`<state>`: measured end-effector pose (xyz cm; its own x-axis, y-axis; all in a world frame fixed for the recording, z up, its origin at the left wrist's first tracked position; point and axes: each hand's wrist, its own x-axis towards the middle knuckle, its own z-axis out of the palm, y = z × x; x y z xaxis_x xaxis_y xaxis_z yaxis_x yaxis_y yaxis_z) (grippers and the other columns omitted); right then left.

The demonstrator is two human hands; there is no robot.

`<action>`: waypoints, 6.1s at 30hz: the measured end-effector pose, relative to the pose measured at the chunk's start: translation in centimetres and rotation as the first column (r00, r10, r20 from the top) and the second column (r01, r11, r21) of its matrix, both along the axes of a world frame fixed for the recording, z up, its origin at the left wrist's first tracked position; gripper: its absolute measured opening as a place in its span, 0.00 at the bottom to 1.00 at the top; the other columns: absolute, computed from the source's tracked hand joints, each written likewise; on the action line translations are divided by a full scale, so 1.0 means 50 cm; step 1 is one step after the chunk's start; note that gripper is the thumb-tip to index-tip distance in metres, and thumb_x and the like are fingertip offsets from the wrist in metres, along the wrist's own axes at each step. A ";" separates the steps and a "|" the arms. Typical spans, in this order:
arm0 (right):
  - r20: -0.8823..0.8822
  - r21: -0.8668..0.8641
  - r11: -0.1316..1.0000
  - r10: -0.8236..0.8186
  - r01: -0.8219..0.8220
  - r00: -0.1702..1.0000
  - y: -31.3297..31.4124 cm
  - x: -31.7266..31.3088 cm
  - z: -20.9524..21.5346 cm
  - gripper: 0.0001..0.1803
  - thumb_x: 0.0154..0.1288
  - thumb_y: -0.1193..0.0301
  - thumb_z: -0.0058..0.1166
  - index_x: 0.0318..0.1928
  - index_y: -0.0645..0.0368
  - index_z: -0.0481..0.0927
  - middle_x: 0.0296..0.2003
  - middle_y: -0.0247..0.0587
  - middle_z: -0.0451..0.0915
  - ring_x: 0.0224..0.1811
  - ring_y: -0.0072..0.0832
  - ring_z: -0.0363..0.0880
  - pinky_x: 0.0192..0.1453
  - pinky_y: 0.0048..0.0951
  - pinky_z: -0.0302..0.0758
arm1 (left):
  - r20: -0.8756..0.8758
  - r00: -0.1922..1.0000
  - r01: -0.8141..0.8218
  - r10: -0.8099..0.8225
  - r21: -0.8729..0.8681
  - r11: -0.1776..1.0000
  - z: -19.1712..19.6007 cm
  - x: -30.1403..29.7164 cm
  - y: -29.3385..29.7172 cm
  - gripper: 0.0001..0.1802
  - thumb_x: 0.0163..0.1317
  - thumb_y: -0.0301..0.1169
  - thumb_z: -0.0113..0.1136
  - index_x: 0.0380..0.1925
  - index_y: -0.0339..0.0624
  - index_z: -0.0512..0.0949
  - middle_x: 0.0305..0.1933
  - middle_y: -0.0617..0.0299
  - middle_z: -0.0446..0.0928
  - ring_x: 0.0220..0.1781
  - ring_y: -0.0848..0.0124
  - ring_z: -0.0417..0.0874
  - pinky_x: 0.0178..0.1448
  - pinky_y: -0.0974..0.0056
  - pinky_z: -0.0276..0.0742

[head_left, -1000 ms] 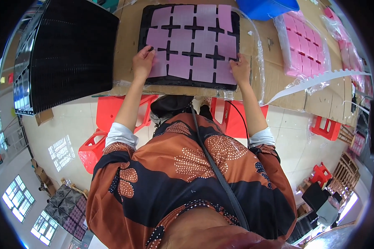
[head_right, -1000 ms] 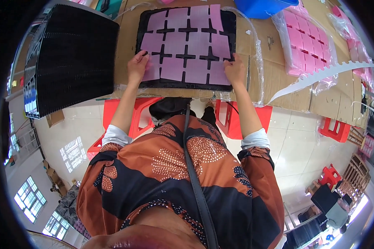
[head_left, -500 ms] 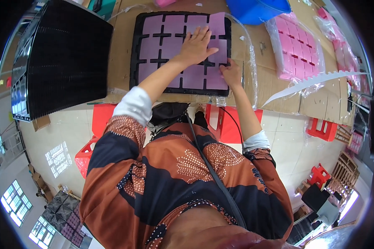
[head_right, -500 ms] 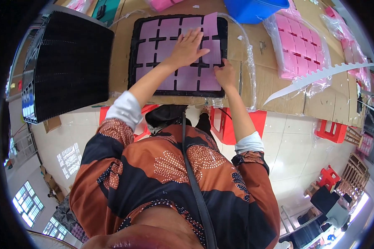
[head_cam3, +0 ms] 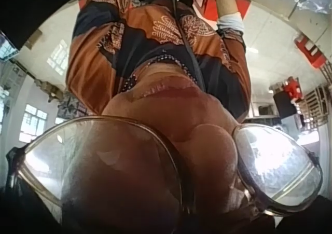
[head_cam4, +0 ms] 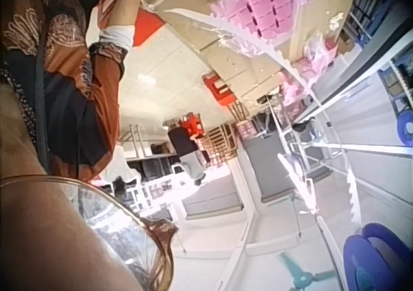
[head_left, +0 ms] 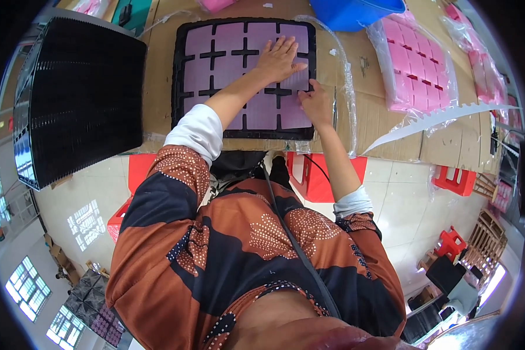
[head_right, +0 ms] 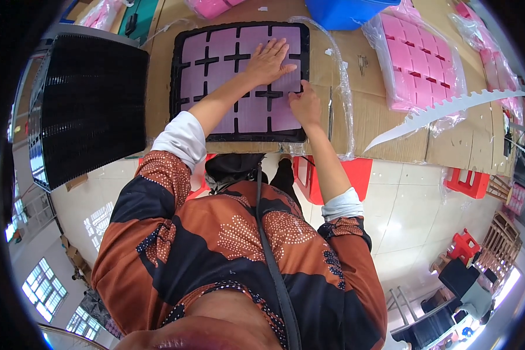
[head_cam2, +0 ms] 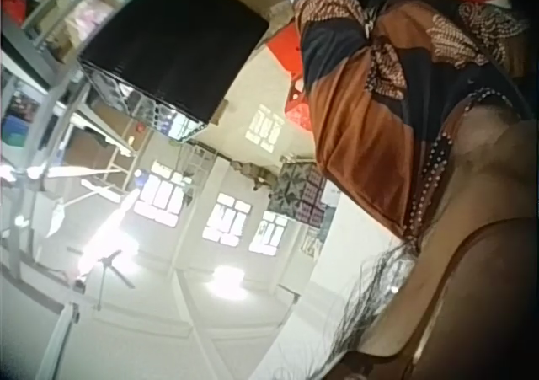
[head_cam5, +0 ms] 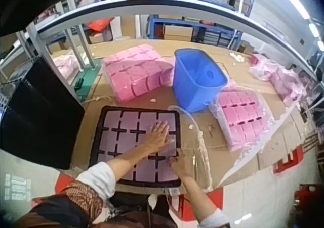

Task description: The person applies small adhesive pads to black plastic trays, then places pink foam inserts into the trays by hand.

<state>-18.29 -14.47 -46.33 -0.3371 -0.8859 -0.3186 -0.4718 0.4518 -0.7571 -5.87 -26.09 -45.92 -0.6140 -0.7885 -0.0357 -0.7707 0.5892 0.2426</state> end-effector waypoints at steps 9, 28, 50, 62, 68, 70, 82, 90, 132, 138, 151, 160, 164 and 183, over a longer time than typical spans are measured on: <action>-0.017 -0.005 0.999 0.049 -0.049 0.999 -0.005 0.010 0.005 0.27 0.49 0.68 0.54 0.53 0.59 0.68 0.33 0.49 0.79 0.39 0.43 0.77 0.44 0.38 0.72 | 0.003 1.000 -0.025 0.025 0.023 0.999 -0.009 0.012 -0.002 0.43 0.57 0.64 0.27 0.63 0.41 0.50 0.69 0.58 0.44 0.70 0.62 0.42 0.69 0.51 0.39; -0.669 -0.297 0.902 0.038 -0.314 0.742 -0.018 -0.002 0.090 0.22 0.55 0.65 0.51 0.50 0.60 0.70 0.43 0.48 0.74 0.43 0.43 0.73 0.45 0.38 0.71 | -0.117 0.992 -0.043 0.042 -0.006 0.999 0.020 0.057 0.020 0.39 0.60 0.59 0.32 0.62 0.41 0.52 0.68 0.58 0.47 0.70 0.61 0.44 0.69 0.53 0.41; -0.819 0.063 0.860 0.334 -0.506 0.466 -0.240 0.012 -0.013 0.33 0.65 0.48 0.26 0.58 0.63 0.62 0.62 0.47 0.57 0.66 0.37 0.49 0.68 0.43 0.41 | 0.221 0.917 -0.336 0.333 -0.026 0.942 0.032 0.341 -0.058 0.44 0.58 0.63 0.28 0.62 0.37 0.50 0.68 0.54 0.46 0.70 0.63 0.43 0.70 0.58 0.38; -0.870 0.103 0.842 0.335 -0.530 0.362 -0.255 0.000 0.015 0.33 0.66 0.49 0.25 0.58 0.63 0.62 0.62 0.47 0.57 0.66 0.36 0.50 0.67 0.43 0.44 | 0.224 0.919 -0.312 0.324 -0.085 0.946 0.042 0.340 -0.092 0.48 0.55 0.67 0.26 0.63 0.37 0.47 0.69 0.54 0.40 0.71 0.63 0.41 0.70 0.60 0.39; -0.852 0.095 0.829 0.355 -0.552 0.385 -0.229 -0.005 0.018 0.32 0.66 0.49 0.26 0.58 0.63 0.63 0.62 0.47 0.57 0.66 0.36 0.50 0.68 0.41 0.45 | 0.260 0.919 -0.282 0.295 -0.085 0.955 0.053 0.355 -0.067 0.49 0.54 0.68 0.27 0.63 0.37 0.49 0.69 0.54 0.43 0.71 0.63 0.42 0.70 0.58 0.38; -0.848 0.091 0.825 0.358 -0.558 0.391 -0.217 -0.007 0.019 0.32 0.66 0.50 0.27 0.58 0.63 0.63 0.61 0.47 0.58 0.66 0.36 0.51 0.68 0.41 0.45 | 0.276 0.917 -0.276 0.288 -0.081 0.958 0.059 0.358 -0.058 0.49 0.54 0.68 0.28 0.62 0.36 0.50 0.69 0.53 0.44 0.70 0.63 0.42 0.70 0.58 0.38; -0.833 0.223 0.741 0.483 -0.633 0.271 -0.169 -0.011 0.056 0.31 0.66 0.51 0.28 0.55 0.64 0.67 0.59 0.48 0.62 0.64 0.37 0.55 0.66 0.40 0.49 | 0.384 0.911 -0.204 0.153 0.096 0.974 0.133 0.359 -0.039 0.52 0.52 0.70 0.27 0.58 0.30 0.58 0.66 0.47 0.51 0.69 0.59 0.49 0.68 0.52 0.42; -0.874 0.098 0.714 0.395 -0.693 0.283 -0.231 -0.019 0.029 0.30 0.65 0.51 0.32 0.52 0.66 0.68 0.56 0.50 0.64 0.61 0.39 0.59 0.64 0.42 0.55 | 0.365 0.908 -0.225 0.205 0.014 0.974 0.079 0.377 -0.099 0.50 0.54 0.68 0.28 0.59 0.31 0.55 0.66 0.48 0.49 0.69 0.59 0.47 0.68 0.51 0.42; -0.760 0.066 0.619 0.540 -0.783 0.363 0.195 0.010 0.061 0.30 0.60 0.56 0.44 0.52 0.71 0.66 0.57 0.56 0.62 0.62 0.46 0.57 0.64 0.46 0.52 | 0.369 0.919 -0.189 0.139 0.102 0.977 0.117 0.427 0.337 0.50 0.52 0.67 0.31 0.57 0.28 0.58 0.65 0.44 0.52 0.67 0.56 0.52 0.68 0.51 0.40; -0.793 0.060 0.679 0.478 -0.732 0.378 0.121 0.020 0.037 0.31 0.63 0.54 0.39 0.53 0.71 0.66 0.58 0.56 0.61 0.63 0.45 0.56 0.65 0.45 0.50 | 0.272 0.930 -0.232 0.246 -0.086 0.969 0.067 0.404 0.285 0.51 0.52 0.68 0.30 0.57 0.28 0.57 0.65 0.44 0.51 0.68 0.57 0.50 0.69 0.50 0.38; -0.795 -0.020 0.619 0.466 -0.785 0.388 0.181 -0.002 0.043 0.29 0.59 0.55 0.44 0.48 0.72 0.70 0.53 0.57 0.66 0.59 0.47 0.61 0.61 0.47 0.57 | 0.352 0.915 -0.210 0.196 0.004 0.978 0.091 0.426 0.336 0.52 0.50 0.70 0.31 0.57 0.28 0.59 0.64 0.43 0.54 0.67 0.55 0.54 0.68 0.50 0.41; -0.523 -0.331 0.889 0.107 -0.318 0.845 0.130 -0.061 0.032 0.22 0.56 0.63 0.51 0.47 0.64 0.72 0.48 0.53 0.72 0.50 0.45 0.71 0.52 0.38 0.67 | -0.362 0.767 -0.508 0.530 0.163 0.846 0.075 0.489 0.308 0.36 0.57 0.52 0.47 0.50 0.26 0.67 0.54 0.37 0.66 0.60 0.49 0.63 0.63 0.56 0.57; -0.263 0.057 0.979 0.205 -0.197 0.943 0.082 -0.077 -0.009 0.25 0.51 0.59 0.55 0.44 0.67 0.73 0.40 0.54 0.76 0.42 0.45 0.75 0.46 0.38 0.70 | -0.269 0.636 -0.616 0.723 0.388 0.686 0.044 0.479 0.277 0.38 0.56 0.51 0.49 0.54 0.26 0.62 0.55 0.37 0.65 0.60 0.50 0.64 0.62 0.58 0.59; 0.076 -0.006 1.000 0.011 -0.011 0.997 0.072 -0.072 0.127 0.17 0.47 0.66 0.58 0.32 0.69 0.76 0.24 0.43 0.79 0.25 0.32 0.77 0.30 0.29 0.72 | -0.284 0.503 -0.658 0.816 0.487 0.575 0.012 0.458 0.278 0.52 0.50 0.62 0.48 0.58 0.24 0.52 0.61 0.35 0.55 0.65 0.50 0.55 0.67 0.61 0.50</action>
